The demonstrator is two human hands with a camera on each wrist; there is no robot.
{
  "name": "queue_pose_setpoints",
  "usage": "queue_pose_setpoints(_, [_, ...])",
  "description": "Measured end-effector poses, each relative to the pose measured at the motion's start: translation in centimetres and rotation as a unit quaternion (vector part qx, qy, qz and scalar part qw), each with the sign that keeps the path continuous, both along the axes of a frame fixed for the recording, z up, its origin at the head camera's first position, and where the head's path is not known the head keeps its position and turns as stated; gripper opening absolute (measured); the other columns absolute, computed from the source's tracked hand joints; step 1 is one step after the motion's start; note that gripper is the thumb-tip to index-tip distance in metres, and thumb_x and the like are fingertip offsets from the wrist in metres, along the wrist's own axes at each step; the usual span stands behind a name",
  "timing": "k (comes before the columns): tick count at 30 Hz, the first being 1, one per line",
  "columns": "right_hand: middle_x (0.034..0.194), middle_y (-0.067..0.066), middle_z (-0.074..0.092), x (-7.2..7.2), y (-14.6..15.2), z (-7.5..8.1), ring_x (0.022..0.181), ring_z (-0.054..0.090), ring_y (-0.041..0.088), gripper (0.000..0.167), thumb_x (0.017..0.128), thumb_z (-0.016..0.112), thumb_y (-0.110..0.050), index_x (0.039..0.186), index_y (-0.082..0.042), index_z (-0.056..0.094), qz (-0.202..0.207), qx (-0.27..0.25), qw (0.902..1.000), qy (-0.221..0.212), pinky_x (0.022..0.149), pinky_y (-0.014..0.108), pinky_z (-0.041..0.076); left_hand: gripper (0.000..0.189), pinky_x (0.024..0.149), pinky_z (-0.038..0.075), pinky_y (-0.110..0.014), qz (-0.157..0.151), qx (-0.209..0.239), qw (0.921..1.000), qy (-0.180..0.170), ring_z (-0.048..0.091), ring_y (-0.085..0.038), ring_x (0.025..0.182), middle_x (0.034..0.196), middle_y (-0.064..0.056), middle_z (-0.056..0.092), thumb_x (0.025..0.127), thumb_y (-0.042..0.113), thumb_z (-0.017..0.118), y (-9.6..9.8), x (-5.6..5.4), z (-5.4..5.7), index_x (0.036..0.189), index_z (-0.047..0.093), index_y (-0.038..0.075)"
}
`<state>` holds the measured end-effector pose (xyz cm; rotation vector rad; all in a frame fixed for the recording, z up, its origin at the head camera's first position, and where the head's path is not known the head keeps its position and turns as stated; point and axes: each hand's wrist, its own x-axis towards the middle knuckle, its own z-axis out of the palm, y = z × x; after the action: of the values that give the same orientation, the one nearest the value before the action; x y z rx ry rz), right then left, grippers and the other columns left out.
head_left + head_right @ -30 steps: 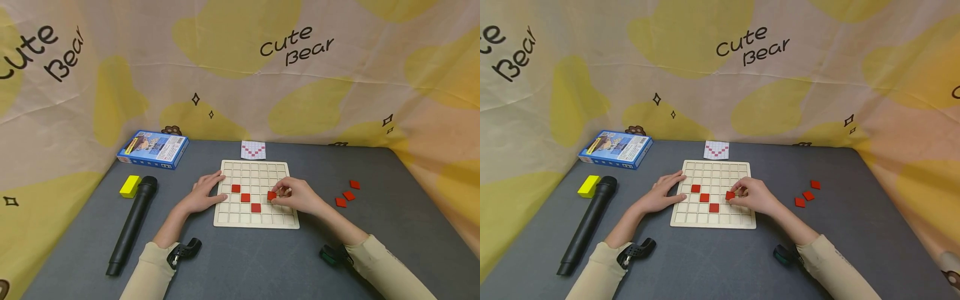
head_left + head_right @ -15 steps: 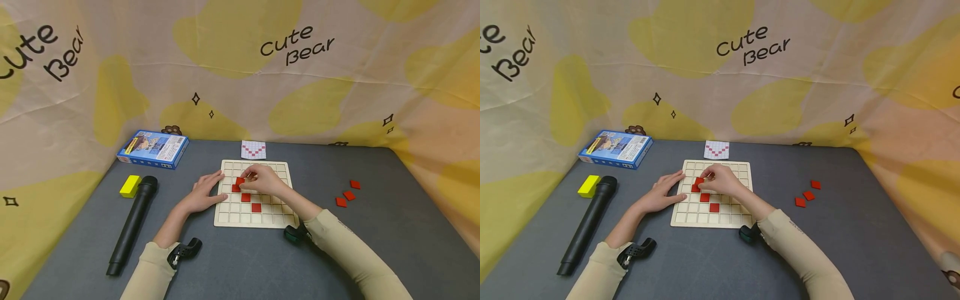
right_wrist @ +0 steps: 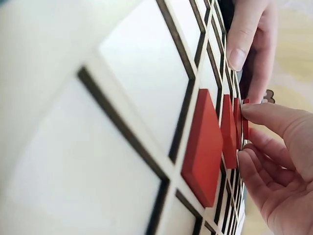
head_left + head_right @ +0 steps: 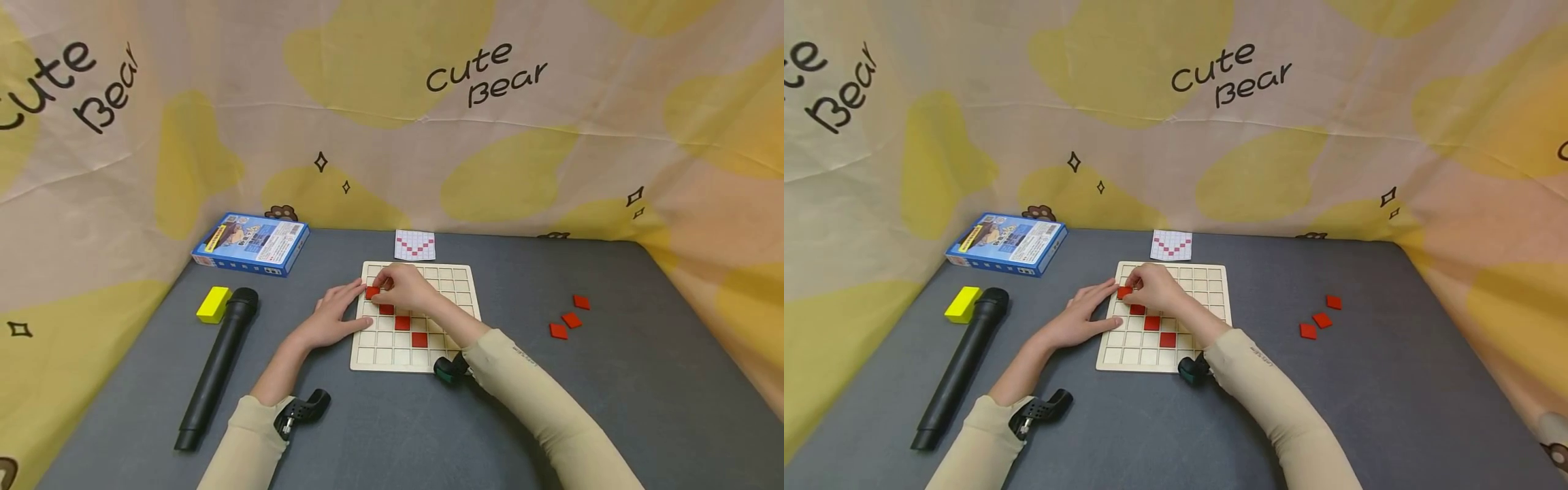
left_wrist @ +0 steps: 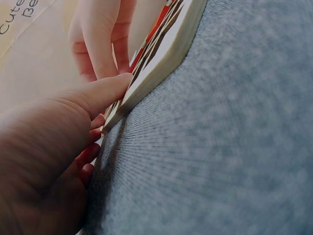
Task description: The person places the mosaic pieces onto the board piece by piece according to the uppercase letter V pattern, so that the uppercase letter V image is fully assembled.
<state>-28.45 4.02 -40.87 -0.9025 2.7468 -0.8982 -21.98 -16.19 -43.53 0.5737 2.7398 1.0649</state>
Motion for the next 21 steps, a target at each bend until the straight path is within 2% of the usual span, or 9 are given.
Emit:
queue_pose_setpoints(17, [0.091, 0.000, 0.065, -0.06, 0.41, -0.68, 0.083, 0.058, 0.014, 0.024, 0.081, 0.082, -0.022, 0.100, -0.010, 0.074, -0.003, -0.030, 0.9994, -0.014, 0.077, 0.026, 0.047, 0.074, 0.105, 0.016, -0.061, 0.002, -0.002, 1.0000, -0.006, 0.018, -0.033, 0.142, 0.161, -0.009, 0.021, 0.093, 0.036, 0.066, 0.07, -0.02, -0.01, 0.153, 0.032, 0.009])
queue_pose_setpoints(21, [0.092, -0.003, 0.068, -0.04, 0.85, -0.84, 0.086, 0.060, 0.011, 0.022, 0.085, 0.077, -0.023, 0.103, -0.012, 0.075, -0.024, -0.055, 0.9976, -0.033, 0.079, 0.027, 0.047, 0.074, 0.105, 0.017, -0.060, 0.003, -0.001, 1.0000, -0.005, 0.018, -0.033, 0.141, 0.161, -0.009, 0.021, 0.093, 0.037, 0.066, 0.09, 0.00, 0.00, 0.153, 0.033, 0.009])
